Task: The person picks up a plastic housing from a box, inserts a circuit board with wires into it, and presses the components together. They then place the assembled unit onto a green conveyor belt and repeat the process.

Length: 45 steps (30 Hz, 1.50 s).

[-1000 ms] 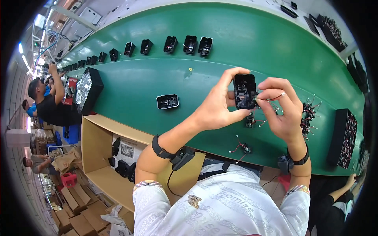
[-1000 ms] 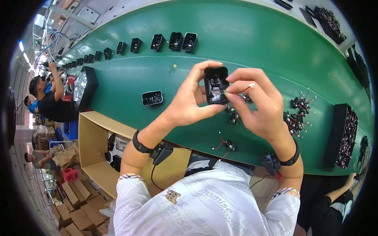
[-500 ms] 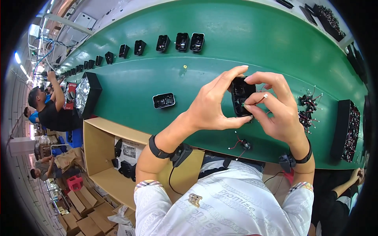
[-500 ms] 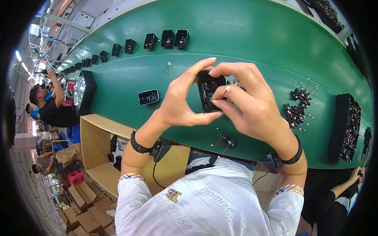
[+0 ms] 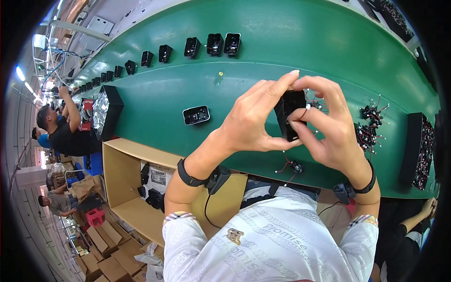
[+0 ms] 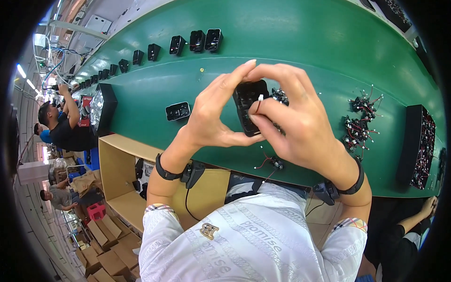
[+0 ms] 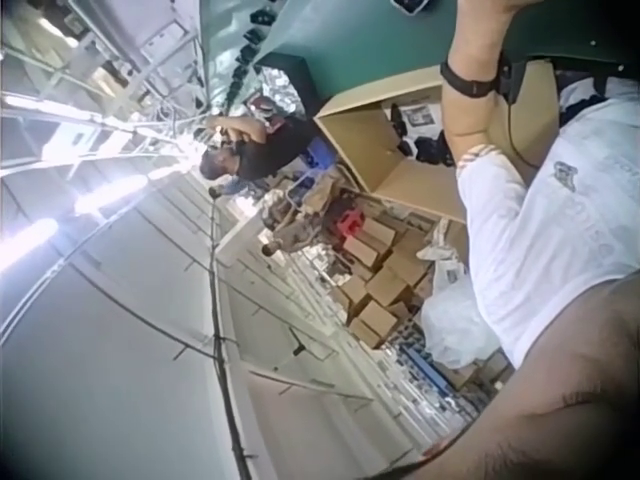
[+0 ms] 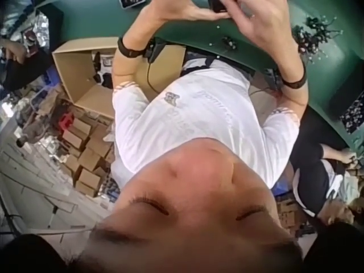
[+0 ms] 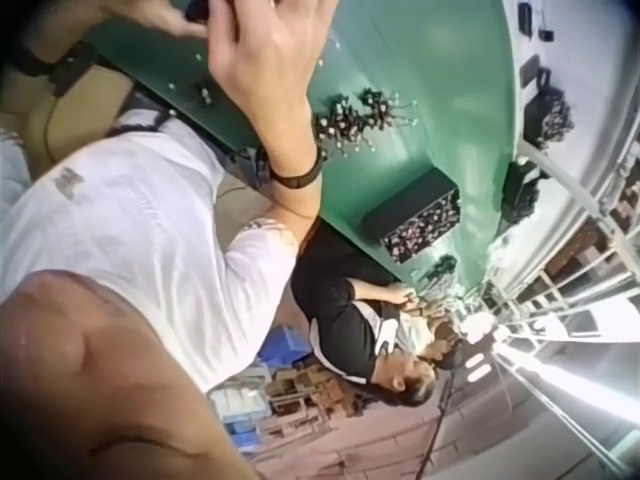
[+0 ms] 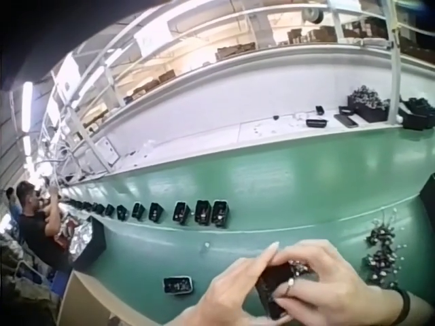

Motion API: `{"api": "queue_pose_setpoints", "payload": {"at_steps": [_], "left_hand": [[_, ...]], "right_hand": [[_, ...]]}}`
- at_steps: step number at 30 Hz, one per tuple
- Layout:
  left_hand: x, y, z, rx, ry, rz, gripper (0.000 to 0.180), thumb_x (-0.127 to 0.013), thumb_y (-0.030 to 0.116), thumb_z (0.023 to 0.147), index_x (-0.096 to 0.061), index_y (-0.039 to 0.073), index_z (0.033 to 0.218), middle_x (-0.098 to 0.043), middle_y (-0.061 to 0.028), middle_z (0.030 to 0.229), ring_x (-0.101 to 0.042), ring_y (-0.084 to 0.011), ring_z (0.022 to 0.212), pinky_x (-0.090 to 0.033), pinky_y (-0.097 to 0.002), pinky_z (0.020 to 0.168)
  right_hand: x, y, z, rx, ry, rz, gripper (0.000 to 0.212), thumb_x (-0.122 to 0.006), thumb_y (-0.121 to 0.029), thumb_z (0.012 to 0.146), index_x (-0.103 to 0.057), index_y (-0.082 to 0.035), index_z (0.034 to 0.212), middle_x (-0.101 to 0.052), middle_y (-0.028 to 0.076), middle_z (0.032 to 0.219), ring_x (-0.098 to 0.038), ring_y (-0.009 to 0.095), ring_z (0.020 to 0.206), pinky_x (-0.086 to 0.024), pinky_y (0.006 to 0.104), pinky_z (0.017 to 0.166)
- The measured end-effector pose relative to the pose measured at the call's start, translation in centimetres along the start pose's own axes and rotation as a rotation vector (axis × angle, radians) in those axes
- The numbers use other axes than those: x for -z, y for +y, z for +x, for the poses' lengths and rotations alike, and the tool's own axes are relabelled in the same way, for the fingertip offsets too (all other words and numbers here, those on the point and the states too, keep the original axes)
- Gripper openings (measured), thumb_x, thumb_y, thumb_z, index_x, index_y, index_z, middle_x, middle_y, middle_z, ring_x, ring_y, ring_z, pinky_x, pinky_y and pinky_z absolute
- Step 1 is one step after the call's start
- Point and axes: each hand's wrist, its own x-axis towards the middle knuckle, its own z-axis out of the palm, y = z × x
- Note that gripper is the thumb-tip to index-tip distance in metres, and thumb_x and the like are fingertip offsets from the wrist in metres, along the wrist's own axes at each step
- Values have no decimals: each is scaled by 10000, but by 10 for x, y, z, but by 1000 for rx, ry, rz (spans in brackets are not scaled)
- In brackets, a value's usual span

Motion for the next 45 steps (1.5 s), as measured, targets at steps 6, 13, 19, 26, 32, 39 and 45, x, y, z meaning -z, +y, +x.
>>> {"api": "queue_pose_setpoints", "payload": {"at_steps": [6,13,19,26,32,39,45], "left_hand": [[2,3,6,-22,29,1,1036,-898,294,646,-409,-37,1498,-671,-153,1028,-639,-297,836,-540,-394,772],[-1,1,-6,19,43,184,1089,-920,526,603,-492,-21,1442,-705,-159,1155,-723,-266,804,-578,-347,711],[-4,3,0,58,151,239,943,-884,636,604,-614,12,1256,-730,-100,966,-703,-217,646,-560,-321,577],[11,0,-21,190,54,373,799,-779,729,661,-615,58,1063,-656,-97,760,-670,-271,581,-533,-351,522],[-24,-10,-13,256,-98,281,939,-696,842,629,-503,13,1025,-636,-151,639,-683,-384,627,-516,-461,535],[-15,-30,-27,495,-145,439,1001,-747,542,800,-337,-54,1493,-633,-267,1114,-701,-342,837,-540,-420,692],[-18,-39,-26,463,-110,382,800,-756,383,801,-458,-37,1412,-613,-271,1128,-693,-352,841,-534,-435,670]], "right_hand": [[13,6,-1,-206,-157,337,249,-749,-68,711,-712,-18,952,-500,201,1412,-555,359,1212,-473,460,977],[-5,26,-7,-312,-253,885,333,-801,-149,769,-695,29,1030,-483,187,1441,-608,227,1100,-512,339,900],[-24,40,-21,-666,-181,1415,377,-780,-183,811,-693,57,1088,-514,148,1416,-616,178,1075,-510,330,916],[-41,49,-31,-918,-188,1455,486,-689,-260,903,-596,65,1252,-580,133,1322,-637,209,1103,-516,352,966],[-24,81,-66,-818,-56,1515,581,-548,-301,1025,-387,61,1449,-486,185,1456,-522,298,1321,-414,467,1126],[-35,64,11,-218,-89,129,182,-645,-55,981,-625,117,1036,-469,144,1538,-577,158,1082,-470,285,889],[-15,97,26,-210,-236,150,161,-632,-17,973,-618,105,1076,-467,146,1544,-594,164,1093,-481,272,871]]}}
